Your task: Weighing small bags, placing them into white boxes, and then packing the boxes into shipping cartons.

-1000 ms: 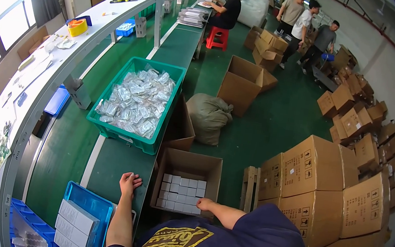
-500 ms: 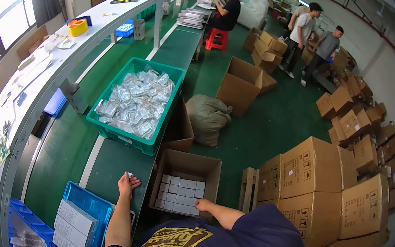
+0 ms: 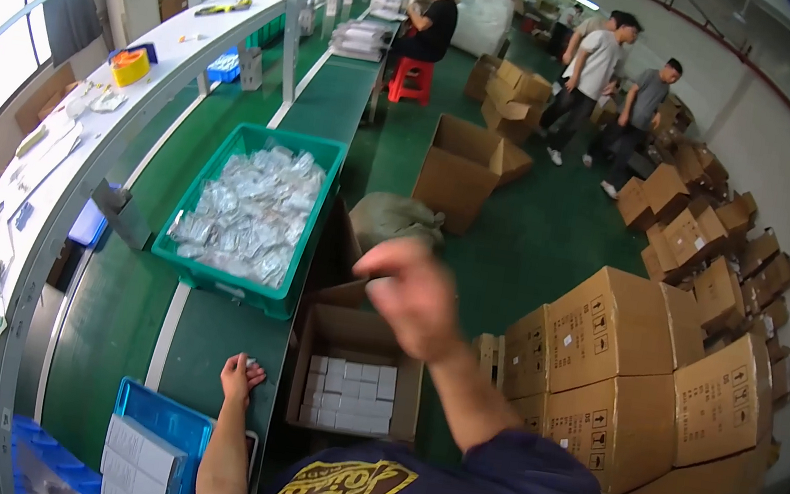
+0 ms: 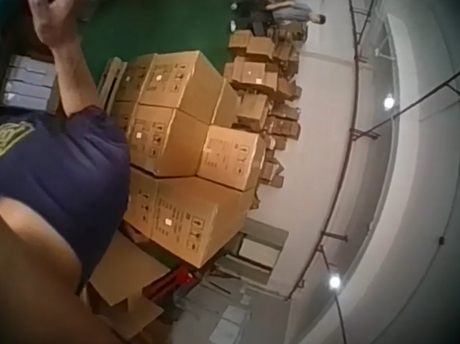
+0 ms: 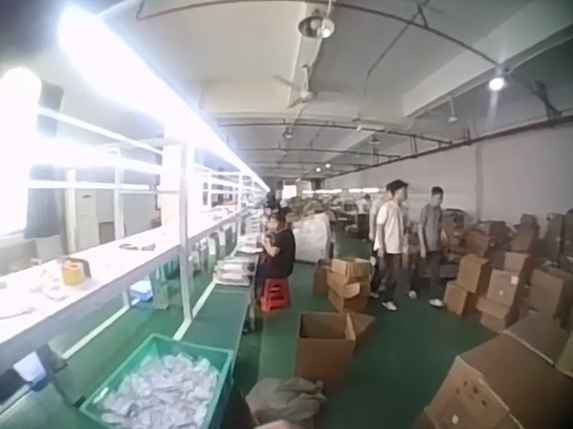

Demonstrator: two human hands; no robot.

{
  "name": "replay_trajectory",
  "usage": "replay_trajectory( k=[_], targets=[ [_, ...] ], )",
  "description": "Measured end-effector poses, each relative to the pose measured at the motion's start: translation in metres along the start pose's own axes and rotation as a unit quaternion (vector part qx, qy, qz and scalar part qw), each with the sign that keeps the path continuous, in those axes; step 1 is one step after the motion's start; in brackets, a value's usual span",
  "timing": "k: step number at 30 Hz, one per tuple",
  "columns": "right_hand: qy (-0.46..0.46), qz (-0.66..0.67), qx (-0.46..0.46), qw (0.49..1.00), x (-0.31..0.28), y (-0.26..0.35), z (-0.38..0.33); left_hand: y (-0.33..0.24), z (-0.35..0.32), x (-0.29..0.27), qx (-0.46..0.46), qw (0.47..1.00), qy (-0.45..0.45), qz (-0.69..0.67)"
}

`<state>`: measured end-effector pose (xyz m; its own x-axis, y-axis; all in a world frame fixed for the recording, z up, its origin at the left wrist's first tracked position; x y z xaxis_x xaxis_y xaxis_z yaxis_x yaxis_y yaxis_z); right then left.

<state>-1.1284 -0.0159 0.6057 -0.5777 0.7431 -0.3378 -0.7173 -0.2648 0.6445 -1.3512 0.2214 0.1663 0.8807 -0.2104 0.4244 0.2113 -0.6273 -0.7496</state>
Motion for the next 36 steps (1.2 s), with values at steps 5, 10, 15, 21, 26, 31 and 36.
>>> replay_trajectory(
  k=[5, 10, 15, 21, 26, 31, 36],
  targets=[
    [-0.414, 0.269, -0.423, 0.76, -0.058, 0.152, 0.021, 0.005, 0.012, 0.004, -0.029, 0.999, 0.035, -0.028],
    [-0.422, 0.271, -0.417, 0.758, -0.059, 0.159, -0.024, 0.007, 0.004, -0.002, -0.024, 0.999, 0.022, -0.013],
    [-0.431, 0.27, -0.431, 0.745, -0.06, 0.158, -0.034, -0.003, 0.008, 0.012, -0.019, 0.999, 0.036, -0.012],
    [-0.429, 0.282, -0.438, 0.738, -0.063, 0.153, -0.066, 0.004, 0.005, 0.005, -0.041, 0.999, 0.019, -0.023],
    [-0.426, 0.264, -0.451, 0.739, -0.054, 0.157, -0.063, -0.001, 0.002, 0.008, -0.035, 0.999, 0.026, -0.02],
    [-0.423, 0.233, -0.468, 0.74, -0.049, 0.167, -0.067, -0.005, 0.006, 0.01, -0.036, 0.998, 0.038, -0.017],
    [-0.407, 0.213, -0.472, 0.752, -0.051, 0.167, -0.066, -0.006, 0.0, 0.012, -0.057, 0.997, 0.009, -0.046]
  ],
)
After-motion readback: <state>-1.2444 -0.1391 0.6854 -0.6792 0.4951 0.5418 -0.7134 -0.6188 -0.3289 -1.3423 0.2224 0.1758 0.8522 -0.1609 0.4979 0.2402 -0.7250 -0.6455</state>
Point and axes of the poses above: each hand's wrist, its own z-axis towards the middle knuckle, its own x-axis out of the palm, y = z × x, the point moved 3 cm from there along z, towards the middle knuckle, and after that the axes turned 11 degrees about -z, right-handed, at the moved point
